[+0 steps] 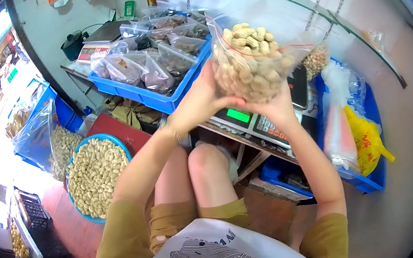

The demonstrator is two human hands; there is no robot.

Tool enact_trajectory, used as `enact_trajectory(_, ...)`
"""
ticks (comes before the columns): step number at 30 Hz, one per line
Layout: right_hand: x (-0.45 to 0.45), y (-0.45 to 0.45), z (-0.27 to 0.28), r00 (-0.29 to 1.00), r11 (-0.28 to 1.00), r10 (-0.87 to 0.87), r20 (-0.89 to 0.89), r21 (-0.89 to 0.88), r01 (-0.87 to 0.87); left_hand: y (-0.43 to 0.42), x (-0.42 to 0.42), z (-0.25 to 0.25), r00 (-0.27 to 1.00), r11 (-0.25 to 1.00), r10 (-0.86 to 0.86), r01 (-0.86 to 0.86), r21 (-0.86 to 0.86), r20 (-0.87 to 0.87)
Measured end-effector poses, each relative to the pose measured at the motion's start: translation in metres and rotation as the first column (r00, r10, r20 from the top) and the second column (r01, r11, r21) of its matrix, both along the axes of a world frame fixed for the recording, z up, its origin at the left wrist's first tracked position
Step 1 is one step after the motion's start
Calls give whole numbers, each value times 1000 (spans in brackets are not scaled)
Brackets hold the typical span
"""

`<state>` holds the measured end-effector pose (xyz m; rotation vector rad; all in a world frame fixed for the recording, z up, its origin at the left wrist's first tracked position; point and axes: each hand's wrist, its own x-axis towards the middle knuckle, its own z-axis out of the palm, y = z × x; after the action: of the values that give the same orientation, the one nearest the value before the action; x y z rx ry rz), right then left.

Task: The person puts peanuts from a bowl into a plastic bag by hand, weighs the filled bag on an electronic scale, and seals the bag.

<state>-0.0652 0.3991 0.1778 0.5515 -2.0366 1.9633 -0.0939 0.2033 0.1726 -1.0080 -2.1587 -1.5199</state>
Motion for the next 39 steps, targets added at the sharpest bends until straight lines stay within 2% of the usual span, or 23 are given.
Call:
enact_trajectory(1,17,-7,-2,1000,999,-16,-6,28,16,-9,21,2,999,999,38,-38,24,2)
enact_trajectory(2,33,-11,-8,1000,995,-21,-12,101,22,-19,39,2,993,994,96,-100,-51,-64)
enact_trajectory(3,48,-16,-20,999,973,-24,-46,229,34,-31,54,-5,998,997,55,-53,-53,39)
enact_trajectory(4,59,-19,-36,996,936,-17,-84,349,45,-43,69,-11,997,991,66,-62,-115,31)
enact_trajectory(5,67,-23,-59,994,905,-4,-108,424,50,-54,85,-17,997,982,75,-70,-177,22)
enact_trajectory(7,73,-37,-123,978,829,56,-199,556,65,-72,110,-26,996,979,75,-82,-188,-43)
enact_trajectory(8,79,-54,-142,984,907,95,-154,421,-22,-78,117,-32,996,978,87,-84,-193,5)
enact_trajectory(10,80,-75,-166,986,952,128,-109,291,-92,-93,127,-44,990,974,107,-85,-210,95)
enact_trajectory(11,80,-82,-176,988,948,115,-105,310,-78,-99,133,-47,947,987,117,-77,-142,300)
enact_trajectory(14,87,-95,-205,995,928,53,-82,371,-19,-134,135,-48,948,965,122,-45,-257,294)
enact_trajectory(15,86,-98,-210,996,917,32,-83,398,3,-138,145,-33,936,968,200,-143,-206,290)
enact_trajectory(17,78,-114,-199,990,974,-40,-137,217,69,-146,158,7,935,947,321,-312,-82,152)
enact_trajectory(18,74,-122,-193,983,987,-76,-165,125,98,-149,157,21,930,930,368,-368,-3,16)
enact_trajectory(19,72,-119,-191,985,972,-10,-173,228,50,-149,151,31,936,941,323,-333,-58,-136)
enact_trajectory(22,73,-125,-177,994,984,43,-98,177,-25,-127,148,73,958,841,223,-283,-460,-181)
enact_trajectory(23,71,-128,-180,995,986,67,-67,155,-56,-122,138,80,972,767,173,-235,-598,-159)
enact_trajectory(25,67,-131,-174,989,988,105,-107,122,-92,-116,119,82,986,620,112,-168,-766,-126)
enact_trajectory(28,65,-142,-160,969,992,126,-213,6,-128,-120,97,75,1000,501,26,-25,-865,-14)
enact_trajectory(31,64,-143,-176,979,991,125,-158,-17,-129,-116,82,51,1000,431,-21,2,-902,-7)
enact_trajectory(37,65,-138,-167,974,993,121,-193,36,-116,-108,69,46,995,404,-33,95,-910,90)
enact_trajectory(39,66,-139,-168,981,990,133,-142,-19,-137,-107,73,46,998,417,-27,63,-907,57)
